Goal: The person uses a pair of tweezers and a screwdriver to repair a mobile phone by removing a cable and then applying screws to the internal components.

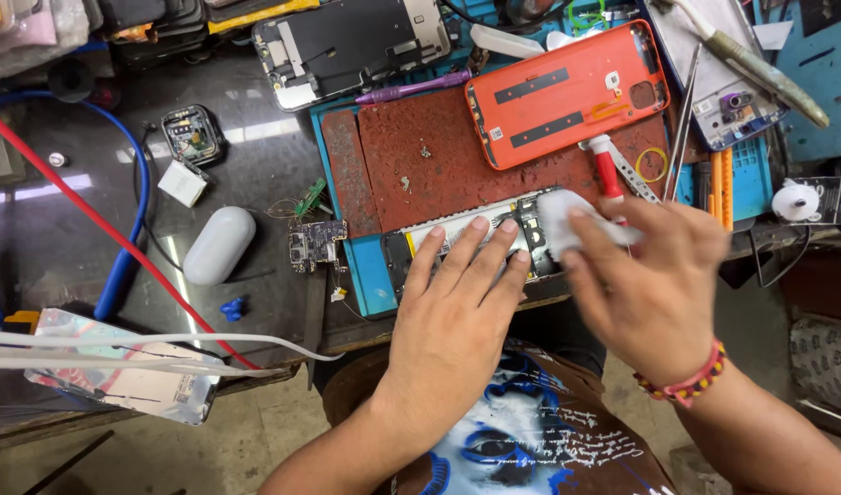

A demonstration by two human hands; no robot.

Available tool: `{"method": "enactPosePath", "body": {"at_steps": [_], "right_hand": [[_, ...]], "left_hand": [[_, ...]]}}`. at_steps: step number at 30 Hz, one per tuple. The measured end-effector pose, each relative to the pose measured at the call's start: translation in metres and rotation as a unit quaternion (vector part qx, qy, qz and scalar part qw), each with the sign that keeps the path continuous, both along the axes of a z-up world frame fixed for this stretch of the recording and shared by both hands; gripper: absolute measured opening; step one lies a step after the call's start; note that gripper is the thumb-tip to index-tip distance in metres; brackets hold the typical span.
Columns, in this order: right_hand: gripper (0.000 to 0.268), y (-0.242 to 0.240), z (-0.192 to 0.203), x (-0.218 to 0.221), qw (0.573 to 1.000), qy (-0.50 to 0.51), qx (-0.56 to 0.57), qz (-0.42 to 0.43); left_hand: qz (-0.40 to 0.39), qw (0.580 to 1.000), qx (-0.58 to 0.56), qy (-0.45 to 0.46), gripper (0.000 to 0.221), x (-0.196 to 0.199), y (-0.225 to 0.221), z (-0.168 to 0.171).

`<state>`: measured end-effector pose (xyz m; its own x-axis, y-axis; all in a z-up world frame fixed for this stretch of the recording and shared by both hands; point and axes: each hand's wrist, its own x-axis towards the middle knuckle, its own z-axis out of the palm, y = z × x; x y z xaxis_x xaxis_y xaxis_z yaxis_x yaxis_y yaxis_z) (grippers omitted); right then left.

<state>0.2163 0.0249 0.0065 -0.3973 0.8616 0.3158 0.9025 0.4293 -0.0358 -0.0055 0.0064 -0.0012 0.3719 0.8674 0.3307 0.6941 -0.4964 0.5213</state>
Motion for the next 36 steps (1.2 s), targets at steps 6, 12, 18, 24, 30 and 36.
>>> {"method": "enactPosePath", "body": {"at_steps": [6,12,18,24,30,36], "right_hand": [[0.055,0.013,0.006,-0.013,0.998,-0.036,-0.039,0.018],[0.053,0.011,-0.001,-0.009,0.998,-0.046,-0.034,0.015],[0.059,0.005,-0.004,-0.013,0.999,-0.028,-0.034,0.029],[0.057,0.003,-0.001,-0.014,0.998,-0.030,-0.035,0.032],[0.059,0.004,0.001,-0.014,0.998,-0.010,-0.043,0.040],[0.061,0.003,-0.003,-0.011,0.997,-0.015,-0.073,0.019]], "left_hand": [[0.001,1.000,-0.002,0.001,0.040,0.000,-0.001,-0.002],[-0.003,1.000,0.004,0.003,0.039,0.001,0.001,-0.001],[0.004,1.000,0.002,-0.006,0.039,0.001,0.002,0.001],[0.017,1.000,0.015,0.006,0.037,0.002,0.000,0.002],[0.016,1.000,0.017,0.003,0.039,0.001,0.000,0.001],[0.011,1.000,0.004,-0.007,0.038,0.004,-0.003,-0.001]]}}
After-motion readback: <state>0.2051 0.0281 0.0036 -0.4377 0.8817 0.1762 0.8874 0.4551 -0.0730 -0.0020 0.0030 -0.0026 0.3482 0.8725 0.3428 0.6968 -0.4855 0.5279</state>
